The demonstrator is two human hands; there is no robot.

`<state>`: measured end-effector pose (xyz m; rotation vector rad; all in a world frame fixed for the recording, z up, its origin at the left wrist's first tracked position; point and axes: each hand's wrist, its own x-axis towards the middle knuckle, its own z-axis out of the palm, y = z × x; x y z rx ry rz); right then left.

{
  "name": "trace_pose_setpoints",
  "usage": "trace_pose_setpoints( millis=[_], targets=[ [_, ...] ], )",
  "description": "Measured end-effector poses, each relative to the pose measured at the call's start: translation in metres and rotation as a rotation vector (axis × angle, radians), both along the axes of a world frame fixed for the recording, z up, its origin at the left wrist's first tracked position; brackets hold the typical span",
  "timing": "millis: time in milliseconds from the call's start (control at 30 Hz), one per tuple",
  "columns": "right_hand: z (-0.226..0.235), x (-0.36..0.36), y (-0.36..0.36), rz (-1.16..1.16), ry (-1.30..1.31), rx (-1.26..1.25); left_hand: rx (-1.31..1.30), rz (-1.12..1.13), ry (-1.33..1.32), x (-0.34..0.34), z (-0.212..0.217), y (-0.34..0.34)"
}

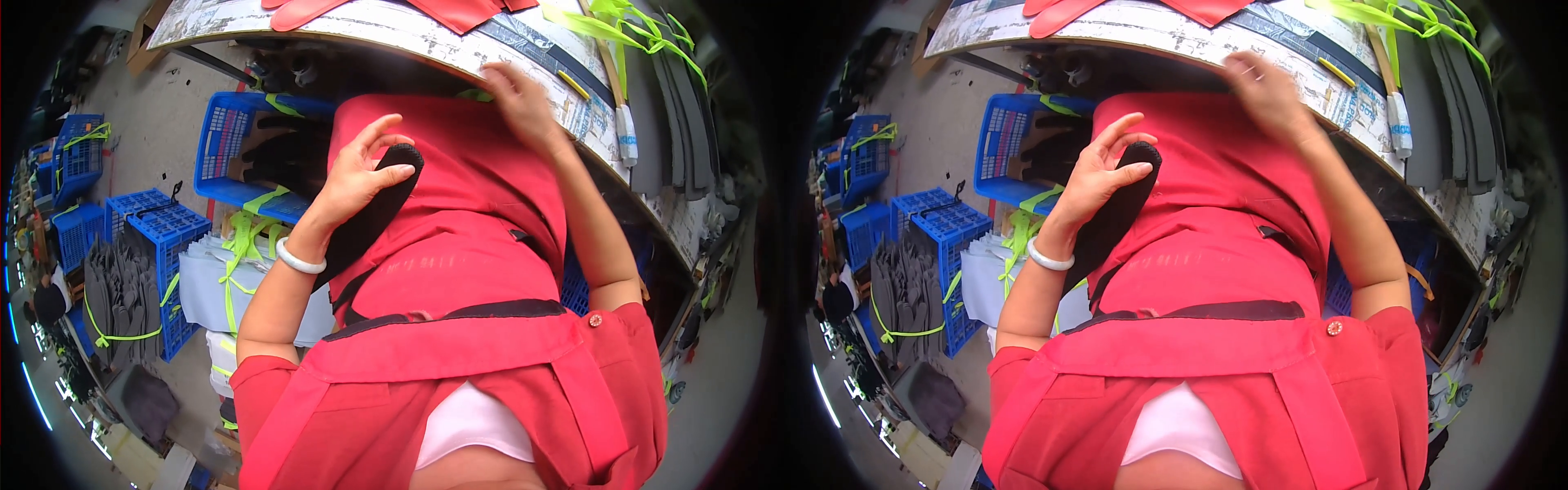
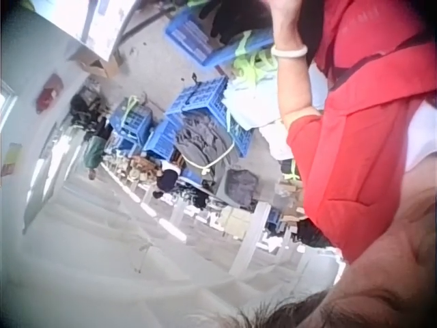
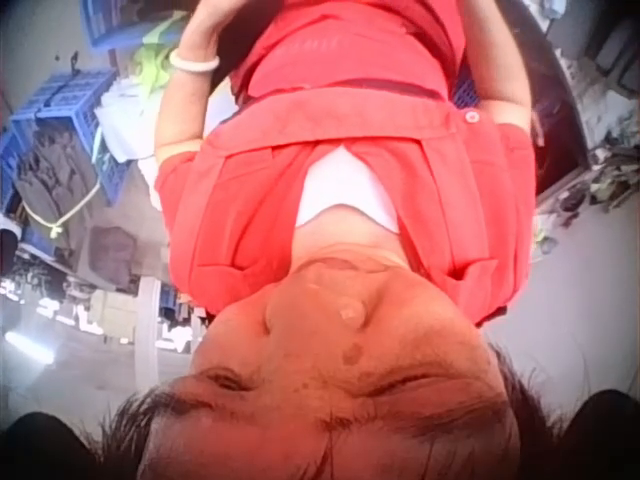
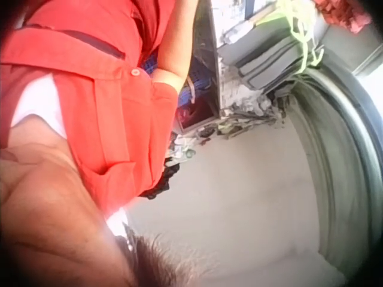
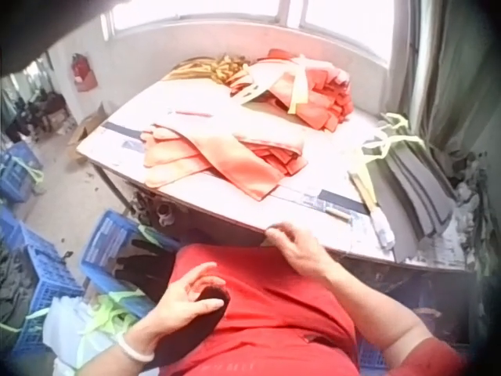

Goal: Assemble and clean red and black product components using a needle tool at a workbench.

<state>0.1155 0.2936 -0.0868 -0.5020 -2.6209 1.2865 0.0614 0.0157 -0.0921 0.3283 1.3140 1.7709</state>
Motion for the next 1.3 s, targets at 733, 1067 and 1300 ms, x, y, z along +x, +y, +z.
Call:
trace_pose_setpoints(
  millis=[733,1067,1300],
  targets=[
    [-0.022,-0.018,-0.162,0.437,-0.438,-0.899,-0.041,0.492,-0.082,-0.047,-0.039,-0.051],
    [-0.051,-0.018,-0.151,0.310,-0.323,-0.848,-0.188,0.376,-0.062,0.010,-0.054,-0.049],
    [-0.032,-0.005,-0.142,0.598,-0.478,-0.583,0.292,0.645,-0.438,-0.063,-0.051,-0.078]
  ],
)
